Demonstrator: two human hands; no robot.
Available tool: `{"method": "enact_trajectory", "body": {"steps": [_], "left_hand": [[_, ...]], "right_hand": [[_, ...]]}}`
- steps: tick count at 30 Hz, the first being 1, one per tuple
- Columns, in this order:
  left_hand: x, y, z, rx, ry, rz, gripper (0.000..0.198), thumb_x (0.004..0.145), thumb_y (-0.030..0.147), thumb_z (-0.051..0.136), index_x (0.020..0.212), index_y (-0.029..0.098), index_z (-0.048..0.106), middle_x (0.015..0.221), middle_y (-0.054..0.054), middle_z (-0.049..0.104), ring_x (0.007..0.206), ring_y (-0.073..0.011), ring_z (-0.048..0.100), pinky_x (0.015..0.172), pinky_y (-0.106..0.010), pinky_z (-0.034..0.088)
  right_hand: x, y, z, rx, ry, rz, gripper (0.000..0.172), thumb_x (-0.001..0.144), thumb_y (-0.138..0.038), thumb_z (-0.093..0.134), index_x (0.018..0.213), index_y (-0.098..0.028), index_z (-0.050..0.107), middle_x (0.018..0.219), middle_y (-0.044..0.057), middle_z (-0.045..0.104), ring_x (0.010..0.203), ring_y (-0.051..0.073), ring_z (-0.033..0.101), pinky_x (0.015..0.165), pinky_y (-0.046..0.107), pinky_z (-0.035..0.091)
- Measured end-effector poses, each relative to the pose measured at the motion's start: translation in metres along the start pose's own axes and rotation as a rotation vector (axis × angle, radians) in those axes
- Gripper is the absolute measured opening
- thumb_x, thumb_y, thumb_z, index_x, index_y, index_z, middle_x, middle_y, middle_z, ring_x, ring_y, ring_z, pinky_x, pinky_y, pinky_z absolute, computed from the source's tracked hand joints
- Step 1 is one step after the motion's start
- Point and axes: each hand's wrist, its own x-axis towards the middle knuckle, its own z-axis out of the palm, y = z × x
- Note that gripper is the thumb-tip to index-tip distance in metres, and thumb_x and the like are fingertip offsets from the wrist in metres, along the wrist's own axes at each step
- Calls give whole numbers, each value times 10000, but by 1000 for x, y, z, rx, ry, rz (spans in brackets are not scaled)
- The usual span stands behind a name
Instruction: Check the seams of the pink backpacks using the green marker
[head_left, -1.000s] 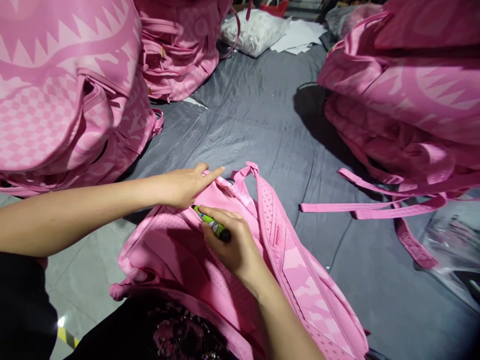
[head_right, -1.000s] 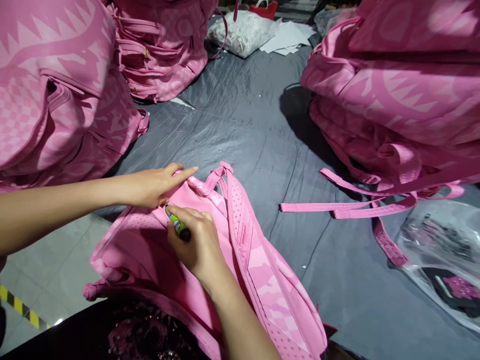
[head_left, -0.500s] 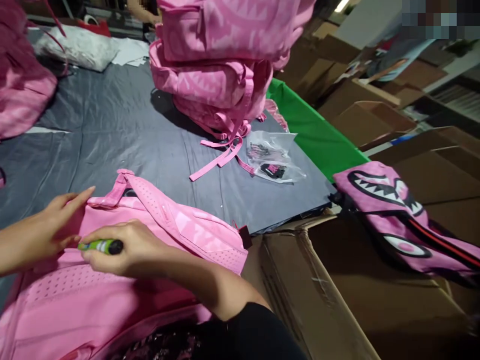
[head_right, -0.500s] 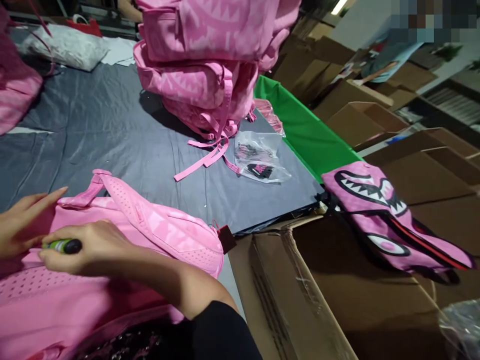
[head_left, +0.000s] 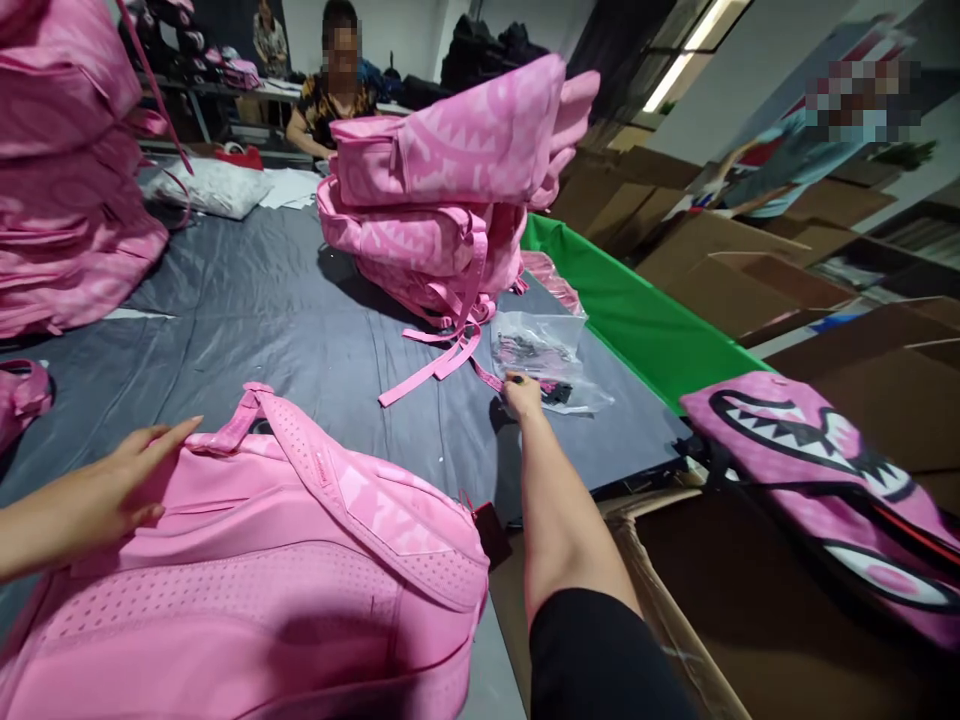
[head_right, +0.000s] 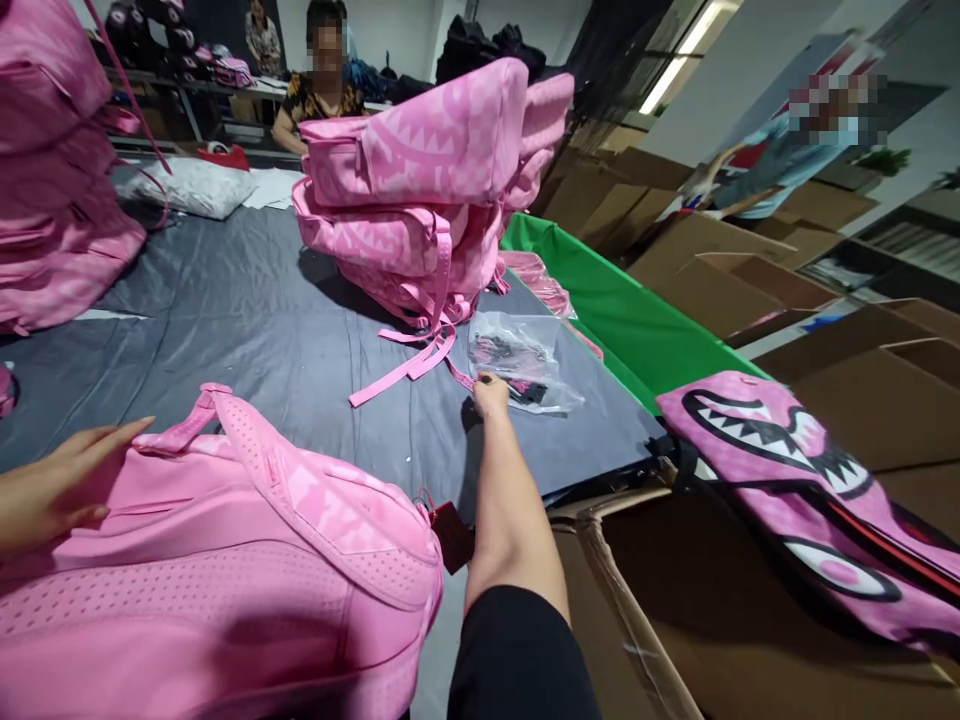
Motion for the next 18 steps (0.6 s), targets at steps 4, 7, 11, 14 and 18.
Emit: {"method": "enact_trajectory", "body": {"steps": [4, 7, 11, 14, 18], "left_hand": [[-3, 10, -7, -32, -40, 7, 825, 865, 329, 393, 1557, 430, -45, 1575, -25, 340, 1346, -264, 526, 1078, -354, 455], [-2, 21, -18, -26, -107, -26, 837, 853, 288, 431, 1604, 254, 62, 1603, -105, 234, 1349, -273, 510, 1053, -321, 457], [-6, 33, -28, -30, -125, -29, 822, 864, 222, 414, 1612, 217, 73, 1610, -141, 202, 1258, -289, 568, 999, -358, 481], [-14, 35, -29, -41, -108, -20, 837, 850, 197, 428, 1612, 228, 85, 1596, -150, 249, 1239, -301, 576, 973, -376, 495], [-29, 30, -22, -65, -61, -18, 819, 848, 182, 430, 1607, 249, 131, 1533, -164, 351, 1209, -311, 595, 949, -390, 507]], "right_hand": [[12, -16, -34, -103, 40, 43, 118, 821, -86, 617, 846, -121, 726, 808, 69, 721, 777, 190, 662, 764, 317, 504], [21, -44, -76, -154, 104, -52, 257, 804, -80, 555, 962, -121, 754, 954, 129, 752, 895, 213, 672, 826, 307, 467], [36, -101, -109, -177, 41, -190, 270, 775, -68, 556, 918, -135, 776, 917, 116, 766, 799, 162, 656, 730, 247, 440], [42, -155, -110, -181, -79, -277, 271, 748, -33, 569, 889, -112, 786, 848, 109, 767, 695, 118, 617, 670, 227, 419], [38, -240, -104, -210, -140, -475, 298, 767, -33, 552, 946, -60, 789, 854, 127, 768, 668, 61, 585, 662, 219, 401]]}}
